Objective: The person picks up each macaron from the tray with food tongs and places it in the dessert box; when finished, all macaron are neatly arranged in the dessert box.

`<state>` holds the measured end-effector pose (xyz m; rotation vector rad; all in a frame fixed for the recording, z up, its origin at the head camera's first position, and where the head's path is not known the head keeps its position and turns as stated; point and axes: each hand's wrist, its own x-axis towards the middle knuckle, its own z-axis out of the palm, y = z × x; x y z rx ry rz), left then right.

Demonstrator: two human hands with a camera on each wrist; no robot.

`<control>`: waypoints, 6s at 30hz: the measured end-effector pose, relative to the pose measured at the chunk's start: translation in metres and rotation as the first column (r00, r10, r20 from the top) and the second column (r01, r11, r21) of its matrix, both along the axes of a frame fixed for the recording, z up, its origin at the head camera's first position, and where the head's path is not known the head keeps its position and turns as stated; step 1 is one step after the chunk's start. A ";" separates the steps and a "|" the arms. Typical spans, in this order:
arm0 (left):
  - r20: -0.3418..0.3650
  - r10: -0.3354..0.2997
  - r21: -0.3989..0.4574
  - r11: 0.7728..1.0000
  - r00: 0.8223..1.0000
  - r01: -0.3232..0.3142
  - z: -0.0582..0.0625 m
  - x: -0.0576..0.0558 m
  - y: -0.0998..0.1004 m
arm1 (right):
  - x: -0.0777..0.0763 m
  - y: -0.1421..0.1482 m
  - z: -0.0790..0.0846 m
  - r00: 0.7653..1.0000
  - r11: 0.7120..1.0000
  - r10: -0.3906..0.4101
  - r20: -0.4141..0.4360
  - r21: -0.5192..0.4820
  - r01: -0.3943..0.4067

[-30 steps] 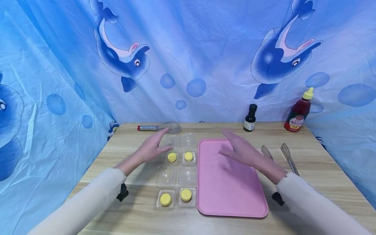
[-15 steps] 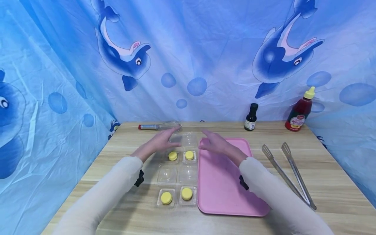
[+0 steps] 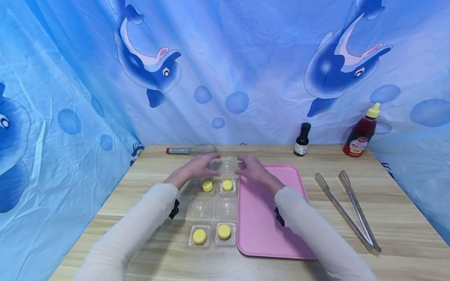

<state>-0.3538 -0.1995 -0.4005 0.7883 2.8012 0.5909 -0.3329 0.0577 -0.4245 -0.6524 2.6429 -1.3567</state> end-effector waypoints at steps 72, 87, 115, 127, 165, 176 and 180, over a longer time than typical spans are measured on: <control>-0.173 0.025 -0.027 0.999 0.985 -0.030 -0.001 -0.003 0.014 | -0.007 -0.024 0.011 0.876 0.861 -0.454 0.160 -0.174 0.478; -0.197 0.132 0.380 0.924 0.971 -0.049 0.011 0.010 0.017 | 0.007 -0.014 0.026 0.945 0.871 -0.299 0.131 -0.368 0.326; -0.597 0.050 0.252 0.959 0.801 0.128 0.004 0.057 0.006 | 0.027 0.008 0.034 0.943 0.940 0.111 0.315 -0.342 0.004; -0.046 -0.095 0.388 0.916 0.994 0.105 0.002 0.056 -0.006 | 0.034 0.011 0.022 0.994 0.977 0.028 0.106 -0.211 -0.005; -0.174 -0.174 -0.054 0.984 0.969 0.167 -0.016 0.058 -0.001 | 0.039 0.002 -0.002 0.987 0.974 0.119 -0.105 0.205 -0.096; -0.172 -0.193 -0.081 0.980 0.966 0.181 -0.014 0.058 -0.003 | 0.039 0.001 0.000 0.989 0.970 0.122 -0.078 0.221 -0.102; -0.167 -0.196 -0.079 0.979 0.966 0.185 -0.015 0.057 -0.003 | 0.040 0.000 0.002 0.988 0.966 0.133 -0.082 0.233 -0.111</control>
